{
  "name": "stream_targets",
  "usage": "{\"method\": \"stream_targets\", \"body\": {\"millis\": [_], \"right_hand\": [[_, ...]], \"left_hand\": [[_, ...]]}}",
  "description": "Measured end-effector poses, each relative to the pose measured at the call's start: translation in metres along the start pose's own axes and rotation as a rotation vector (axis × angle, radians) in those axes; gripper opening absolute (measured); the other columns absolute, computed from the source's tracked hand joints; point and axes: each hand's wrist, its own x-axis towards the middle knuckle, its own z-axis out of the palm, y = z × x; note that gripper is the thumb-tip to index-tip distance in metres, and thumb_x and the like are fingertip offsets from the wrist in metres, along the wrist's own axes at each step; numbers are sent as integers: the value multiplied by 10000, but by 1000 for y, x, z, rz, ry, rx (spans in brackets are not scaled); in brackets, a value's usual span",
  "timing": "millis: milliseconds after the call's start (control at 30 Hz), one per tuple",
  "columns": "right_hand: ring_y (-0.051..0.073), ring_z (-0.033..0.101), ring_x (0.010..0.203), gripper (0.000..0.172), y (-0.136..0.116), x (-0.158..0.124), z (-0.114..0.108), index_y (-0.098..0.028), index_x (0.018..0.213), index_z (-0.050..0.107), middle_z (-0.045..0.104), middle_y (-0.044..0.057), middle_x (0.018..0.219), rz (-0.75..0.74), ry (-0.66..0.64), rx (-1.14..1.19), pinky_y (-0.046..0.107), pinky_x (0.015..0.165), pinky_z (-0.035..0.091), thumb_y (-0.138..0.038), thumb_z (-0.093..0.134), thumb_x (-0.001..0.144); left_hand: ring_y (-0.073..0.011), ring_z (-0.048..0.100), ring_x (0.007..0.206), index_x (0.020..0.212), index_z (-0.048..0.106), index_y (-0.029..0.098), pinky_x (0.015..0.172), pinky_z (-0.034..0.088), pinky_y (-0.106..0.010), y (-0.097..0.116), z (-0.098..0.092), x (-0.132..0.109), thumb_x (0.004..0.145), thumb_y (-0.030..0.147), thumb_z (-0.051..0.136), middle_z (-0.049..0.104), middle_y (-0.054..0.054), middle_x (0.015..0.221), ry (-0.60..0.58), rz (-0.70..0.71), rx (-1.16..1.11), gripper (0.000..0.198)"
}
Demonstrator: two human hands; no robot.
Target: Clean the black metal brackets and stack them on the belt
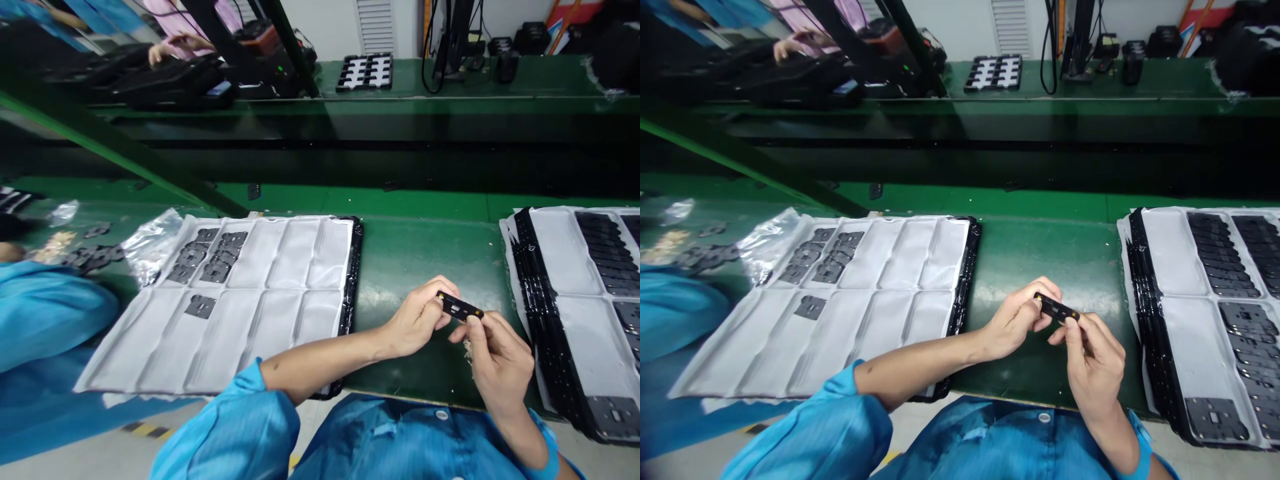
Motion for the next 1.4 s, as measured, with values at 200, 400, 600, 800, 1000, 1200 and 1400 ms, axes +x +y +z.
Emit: {"method": "stream_targets", "body": {"millis": [200, 400, 600, 800, 1000, 1200, 1400], "right_hand": [[137, 690, 628, 342, -3, 4, 3, -217, 758, 703, 693, -2, 698, 44, 33, -20, 256, 652, 551, -164, 597, 1079], [121, 737, 552, 261, -1, 9, 16, -184, 908, 730, 660, 2, 772, 123, 60, 128, 209, 540, 577, -221, 549, 1092], [123, 752, 546, 247, 0, 10, 14, -168, 932, 746, 656, 5, 785, 111, 129, 163, 197, 533, 588, -225, 559, 1083], [132, 741, 584, 250, -7, 16, 4, -185, 915, 769, 692, 3, 732, 67, 143, 89, 220, 597, 597, -220, 582, 1077], [128, 742, 608, 250, -7, 14, -10, -209, 842, 749, 761, -6, 721, 116, 167, 34, 210, 631, 583, -242, 644, 1066], [140, 728, 563, 146, 3, 15, -15, -207, 925, 761, 780, -10, 695, 166, 182, 72, 229, 598, 578, -289, 721, 1039], [167, 735, 577, 111, 3, 13, -11, -211, 947, 770, 779, 7, 712, 87, 190, 30, 272, 590, 578, -255, 719, 1036]], "left_hand": [[-110, 453, 634, 1077, 608, 159, 530, 334, -234, 2, -2, -1, 1074, 500, 465, 525, -14, 880, -49, -153, -12, 369], [-132, 460, 631, 1019, 608, 179, 574, 368, -258, -1, -11, 5, 1065, 360, 440, 532, 7, 780, 48, -168, 248, 252], [-142, 485, 637, 1081, 626, 179, 580, 399, -258, 8, -14, 5, 1018, 337, 490, 546, 16, 745, -78, -137, 312, 218], [-117, 443, 583, 1038, 612, 173, 603, 388, -255, 23, -5, 13, 1075, 377, 418, 541, 41, 674, -62, -121, 337, 284], [-110, 539, 662, 1014, 544, 191, 668, 421, -238, 21, 0, 13, 924, 205, 535, 581, 35, 724, -112, -111, 223, 91], [-122, 565, 717, 986, 600, 177, 707, 454, -260, 27, -4, 17, 985, 294, 587, 594, 5, 793, -37, -70, 249, 117], [-114, 529, 698, 999, 638, 159, 667, 431, -259, 27, -1, 22, 1021, 367, 597, 598, -12, 855, 11, -48, 194, 213]]}}
